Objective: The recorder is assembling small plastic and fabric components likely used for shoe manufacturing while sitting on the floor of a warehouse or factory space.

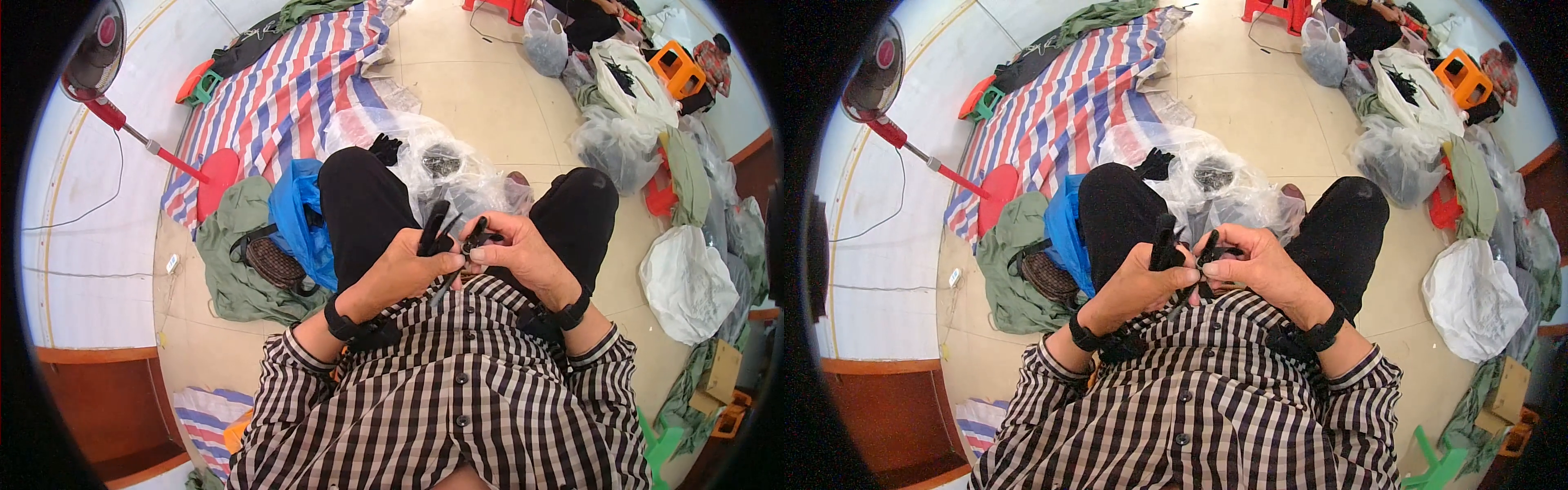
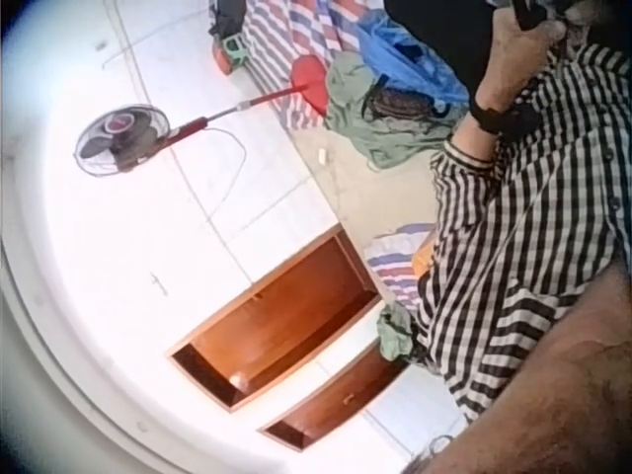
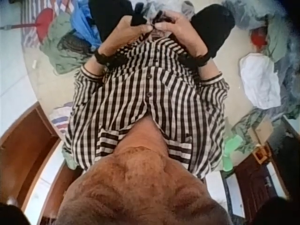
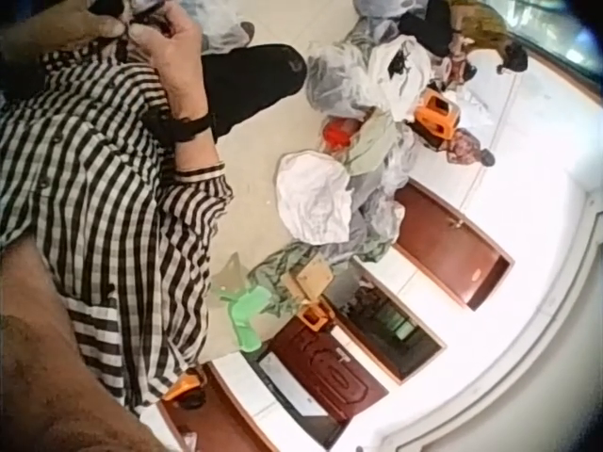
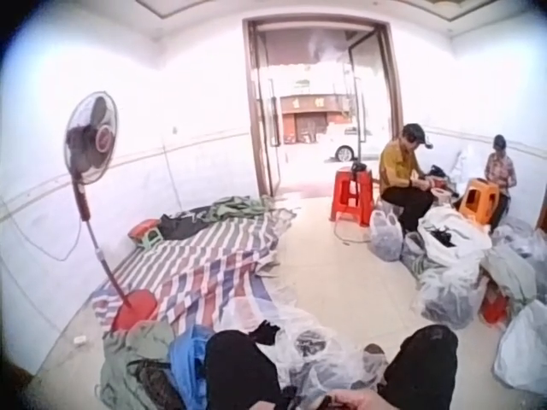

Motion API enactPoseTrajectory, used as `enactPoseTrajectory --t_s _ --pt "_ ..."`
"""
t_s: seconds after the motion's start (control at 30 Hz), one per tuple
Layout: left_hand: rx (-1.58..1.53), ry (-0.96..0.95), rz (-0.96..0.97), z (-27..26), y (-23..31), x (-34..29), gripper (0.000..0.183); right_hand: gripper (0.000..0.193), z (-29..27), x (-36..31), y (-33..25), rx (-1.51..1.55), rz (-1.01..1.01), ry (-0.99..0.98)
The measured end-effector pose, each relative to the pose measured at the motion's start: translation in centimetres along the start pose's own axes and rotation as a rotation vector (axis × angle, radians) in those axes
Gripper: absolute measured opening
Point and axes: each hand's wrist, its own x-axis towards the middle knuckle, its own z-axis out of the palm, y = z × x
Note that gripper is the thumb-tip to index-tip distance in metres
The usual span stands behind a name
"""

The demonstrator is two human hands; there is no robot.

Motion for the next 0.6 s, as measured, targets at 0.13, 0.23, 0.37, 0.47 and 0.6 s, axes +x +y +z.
enactPoseTrajectory --t_s 0.13,0.23,0.37,0.47,0.6 --pt "-0.176 -0.069 -0.032 -0.2 -0.5 0.3 0.010 0.019 -0.4 -0.1 0.0 -0.003 0.027 -0.012" --pt "-0.168 -0.068 0.014 0.1 -0.7 0.2 0.010 0.022 -0.6 0.2 0.4 -0.008 0.005 -0.046" --pt "-0.101 -0.024 0.039 0.0 -1.0 0.2 0.010 0.025 -1.9 0.5 0.8 0.275 0.025 -0.050" --pt "-0.111 -0.026 0.074 -0.3 -1.2 0.1 0.012 0.023 -2.1 0.8 1.0 0.323 0.015 -0.021" --pt "-0.099 0.051 0.079 0.2 -1.1 0.2 0.012 0.017 -2.1 1.5 1.2 0.221 -0.049 0.124"
